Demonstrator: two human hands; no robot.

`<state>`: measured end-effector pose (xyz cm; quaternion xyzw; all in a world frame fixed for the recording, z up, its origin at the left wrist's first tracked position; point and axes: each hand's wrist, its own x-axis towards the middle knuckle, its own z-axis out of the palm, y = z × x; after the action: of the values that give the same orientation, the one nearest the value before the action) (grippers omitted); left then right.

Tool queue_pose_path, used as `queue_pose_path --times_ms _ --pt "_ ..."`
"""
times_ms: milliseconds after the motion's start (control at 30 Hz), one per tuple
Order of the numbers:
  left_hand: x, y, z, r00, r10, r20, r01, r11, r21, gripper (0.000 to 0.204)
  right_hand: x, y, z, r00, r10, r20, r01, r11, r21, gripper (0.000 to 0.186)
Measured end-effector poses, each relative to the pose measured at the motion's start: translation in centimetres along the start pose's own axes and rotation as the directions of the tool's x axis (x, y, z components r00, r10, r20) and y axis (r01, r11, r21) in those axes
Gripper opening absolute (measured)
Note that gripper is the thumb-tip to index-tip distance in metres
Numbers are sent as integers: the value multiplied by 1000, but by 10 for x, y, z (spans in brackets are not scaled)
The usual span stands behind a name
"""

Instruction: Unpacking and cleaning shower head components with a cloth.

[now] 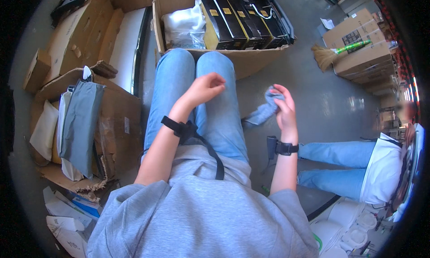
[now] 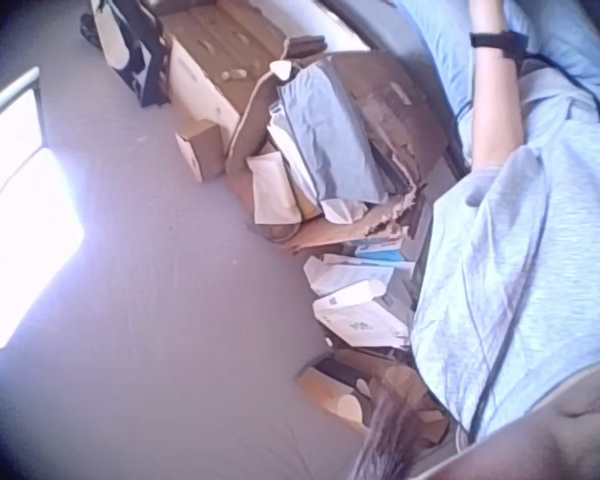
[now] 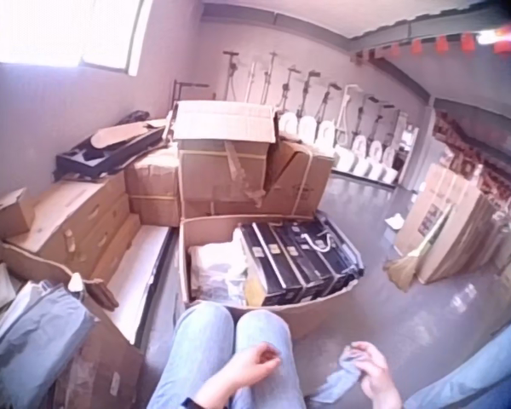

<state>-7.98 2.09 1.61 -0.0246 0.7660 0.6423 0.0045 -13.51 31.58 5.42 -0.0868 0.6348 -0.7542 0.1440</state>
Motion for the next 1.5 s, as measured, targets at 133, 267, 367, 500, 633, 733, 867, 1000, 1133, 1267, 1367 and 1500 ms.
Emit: queue_pose_path --times_ms 133,267,367,500,633,733,867,1000,1133,1267,1367,1500 --pt "-5 16 32 976 159 147 -167 985 45 38 6 -7 56 983 3 182 10 997 -72 38" --pt "-9 26 49 967 183 175 -161 979 -128 36 2 -6 85 967 1 255 38 988 -148 37" --pt "-6 29 43 979 176 104 -165 980 -109 27 -2 -4 89 969 -129 212 188 939 -289 36" --pt "-7 32 41 965 260 36 -257 964 -74 19 -7 2 83 976 -206 69 217 940 -262 37" --pt "-9 37 44 963 270 -2 -270 959 -84 18 -14 10 74 990 -142 18 141 949 -283 36" --pt "-10 40 47 963 267 -11 -268 960 -77 17 -22 9 63 997 -7 73 32 938 -346 36" --pt "-10 42 48 963 266 -33 -268 951 -155 17 -34 12 57 992 -91 89 113 950 -290 33" --pt "-10 39 43 968 192 162 -163 971 -177 16 -37 10 56 931 -364 35 365 930 -43 29" --pt "-10 32 41 970 153 190 -145 988 -57 16 -40 -3 49 920 -384 -82 391 875 284 18" --pt "-8 22 39 971 98 220 -104 994 14 18 -47 -17 36 935 -313 -165 347 902 255 8" --pt "-7 15 36 974 57 222 -68 997 42 18 -53 -18 29 924 -312 -223 358 909 214 6" --pt "-6 6 35 979 14 204 -6 999 -39 17 -59 -17 22 898 -263 -353 333 931 152 3"
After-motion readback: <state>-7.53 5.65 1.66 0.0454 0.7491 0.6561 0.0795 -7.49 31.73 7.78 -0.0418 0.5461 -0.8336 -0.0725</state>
